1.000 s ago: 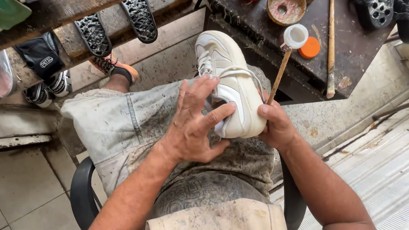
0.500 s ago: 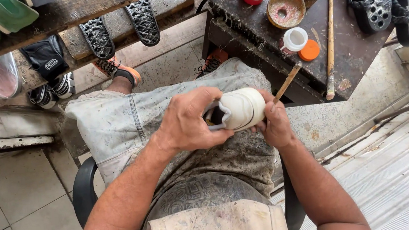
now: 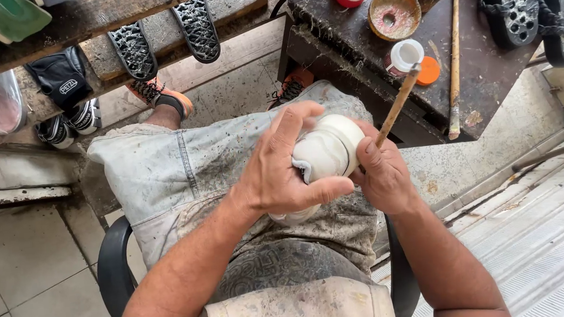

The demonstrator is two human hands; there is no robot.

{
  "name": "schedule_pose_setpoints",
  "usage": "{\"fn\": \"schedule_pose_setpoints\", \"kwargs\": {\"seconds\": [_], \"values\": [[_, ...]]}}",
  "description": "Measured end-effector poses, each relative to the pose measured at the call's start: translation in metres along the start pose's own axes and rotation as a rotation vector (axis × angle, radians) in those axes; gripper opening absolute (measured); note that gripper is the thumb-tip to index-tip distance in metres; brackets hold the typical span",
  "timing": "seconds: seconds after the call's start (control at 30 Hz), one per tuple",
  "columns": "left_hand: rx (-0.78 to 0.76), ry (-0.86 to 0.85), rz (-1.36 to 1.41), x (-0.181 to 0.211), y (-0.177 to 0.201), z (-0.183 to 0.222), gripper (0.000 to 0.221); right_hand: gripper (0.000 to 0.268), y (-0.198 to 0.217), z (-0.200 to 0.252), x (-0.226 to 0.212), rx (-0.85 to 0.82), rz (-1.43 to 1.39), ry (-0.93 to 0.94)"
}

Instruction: Applying adhesive to a sneaker and a replacement sole using a brush for repair.

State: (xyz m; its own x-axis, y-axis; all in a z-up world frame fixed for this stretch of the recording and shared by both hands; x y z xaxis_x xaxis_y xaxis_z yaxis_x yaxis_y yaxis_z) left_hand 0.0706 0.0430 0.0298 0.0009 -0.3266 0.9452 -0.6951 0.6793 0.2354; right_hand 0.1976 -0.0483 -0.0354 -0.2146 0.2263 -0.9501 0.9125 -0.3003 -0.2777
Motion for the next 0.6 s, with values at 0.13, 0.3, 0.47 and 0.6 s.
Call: {"fn": "schedule_pose_setpoints", "kwargs": {"seconds": [0.13, 0.3, 0.47, 0.6], "values": [[-0.045, 0.123, 0.084, -0.013, -0.013, 0.004, 0.069, 0.050, 0.008, 0.002, 0.003, -0.040, 0.171, -0.029], [-0.011, 0.270, 0.023, -0.034, -0.025, 0.000, 0.061, 0.048, 0.039, -0.005, 0.029, 0.111, 0.191, -0.076], [-0.001, 0.248, -0.055, -0.036, -0.031, -0.005, 0.059, 0.048, 0.051, -0.005, 0.036, 0.178, 0.099, -0.106], [-0.021, 0.209, -0.061, -0.038, -0.032, -0.009, 0.054, 0.047, 0.062, -0.005, 0.043, 0.190, 0.064, -0.096]]}}
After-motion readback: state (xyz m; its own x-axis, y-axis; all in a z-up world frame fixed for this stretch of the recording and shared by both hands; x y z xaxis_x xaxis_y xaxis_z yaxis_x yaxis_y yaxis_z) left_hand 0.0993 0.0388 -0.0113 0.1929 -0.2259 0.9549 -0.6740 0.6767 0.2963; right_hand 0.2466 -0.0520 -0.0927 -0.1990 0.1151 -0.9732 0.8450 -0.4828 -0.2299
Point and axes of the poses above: each hand's wrist, its own z-axis away from the middle knuckle, its own y-axis out of the back of the hand, x = y × z, the point moved 9 cm from there along -z, towards the middle knuckle, and after that the axes turned 6 degrees about y, right-handed, at the moved point
